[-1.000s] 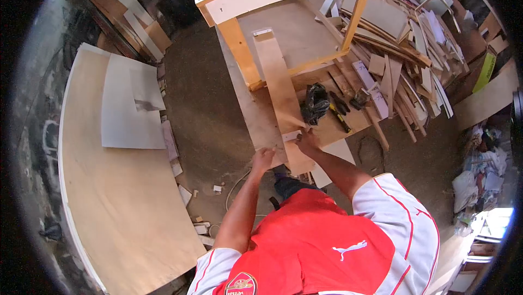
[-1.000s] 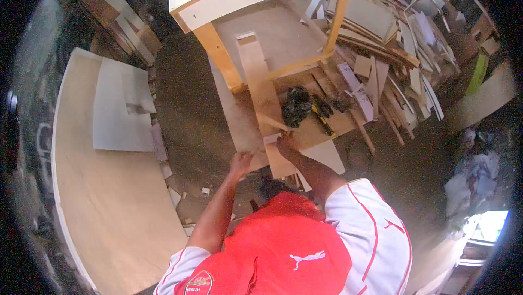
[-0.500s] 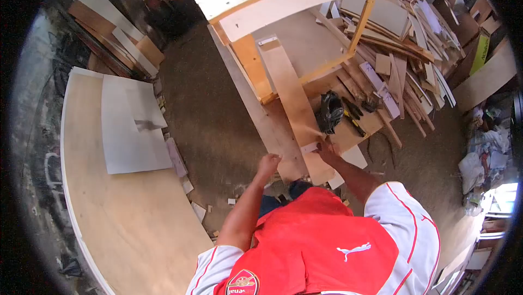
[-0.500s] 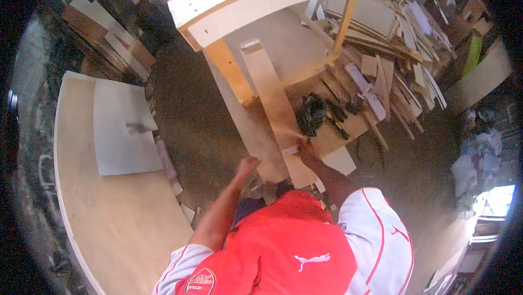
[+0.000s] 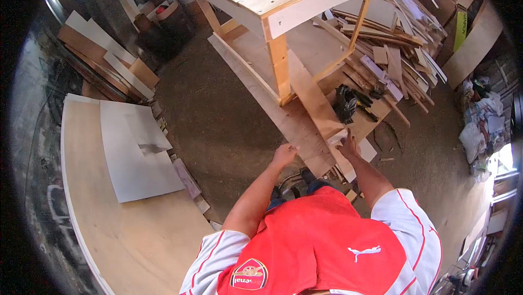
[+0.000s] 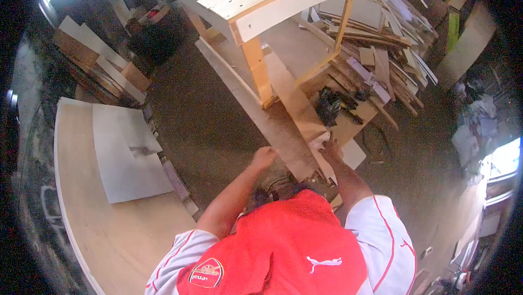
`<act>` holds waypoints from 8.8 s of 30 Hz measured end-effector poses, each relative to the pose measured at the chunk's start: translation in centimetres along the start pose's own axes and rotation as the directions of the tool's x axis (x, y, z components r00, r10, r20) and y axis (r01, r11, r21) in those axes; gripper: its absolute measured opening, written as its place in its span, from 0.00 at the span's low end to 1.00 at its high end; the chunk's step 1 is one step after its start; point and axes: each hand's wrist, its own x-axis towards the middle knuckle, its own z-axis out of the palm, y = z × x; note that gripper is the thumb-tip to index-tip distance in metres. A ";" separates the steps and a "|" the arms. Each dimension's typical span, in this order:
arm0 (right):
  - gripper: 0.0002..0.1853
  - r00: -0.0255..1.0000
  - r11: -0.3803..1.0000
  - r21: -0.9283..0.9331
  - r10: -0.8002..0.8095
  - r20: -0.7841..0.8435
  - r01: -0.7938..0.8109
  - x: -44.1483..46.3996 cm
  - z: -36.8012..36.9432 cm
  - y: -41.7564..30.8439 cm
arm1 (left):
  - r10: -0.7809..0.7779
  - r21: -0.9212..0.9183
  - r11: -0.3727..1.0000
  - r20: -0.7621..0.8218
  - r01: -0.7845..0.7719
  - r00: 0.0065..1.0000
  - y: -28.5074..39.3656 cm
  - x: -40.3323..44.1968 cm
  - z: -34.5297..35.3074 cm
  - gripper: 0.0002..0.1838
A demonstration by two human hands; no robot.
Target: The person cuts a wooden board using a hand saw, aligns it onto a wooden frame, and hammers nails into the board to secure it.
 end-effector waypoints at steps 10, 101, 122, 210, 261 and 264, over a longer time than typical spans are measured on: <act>0.44 0.955 0.949 0.118 0.296 -0.025 -0.291 -5.3 4.7 3.3 | 0.012 0.083 0.996 0.046 -0.016 0.999 -1.4 0.2 -2.8 0.22; 0.24 0.987 0.960 0.265 0.057 0.152 -0.096 5.7 -6.5 -4.5 | 0.466 0.077 0.843 -0.597 -0.532 0.653 14.8 11.1 -13.9 0.25; 0.11 0.711 0.781 -0.318 0.217 -0.668 -0.537 -18.5 -14.3 -12.1 | 0.735 0.189 0.655 0.067 -0.732 0.675 6.2 7.6 -12.9 0.26; 0.30 0.389 0.949 -0.111 -0.225 -0.893 0.295 -18.5 -12.6 -34.8 | 0.294 0.131 0.952 -0.135 -0.277 0.946 0.9 -2.3 -31.7 0.43; 0.53 0.802 0.842 0.182 0.539 -0.258 -0.507 22.7 -8.5 -6.5 | -0.015 0.625 0.744 -0.336 0.235 0.942 11.8 7.4 -13.8 0.38; 0.45 0.799 0.807 0.105 0.591 -0.113 -0.582 16.2 -9.0 -8.6 | -0.006 0.648 0.727 -0.323 0.226 0.946 11.5 8.1 -13.4 0.38</act>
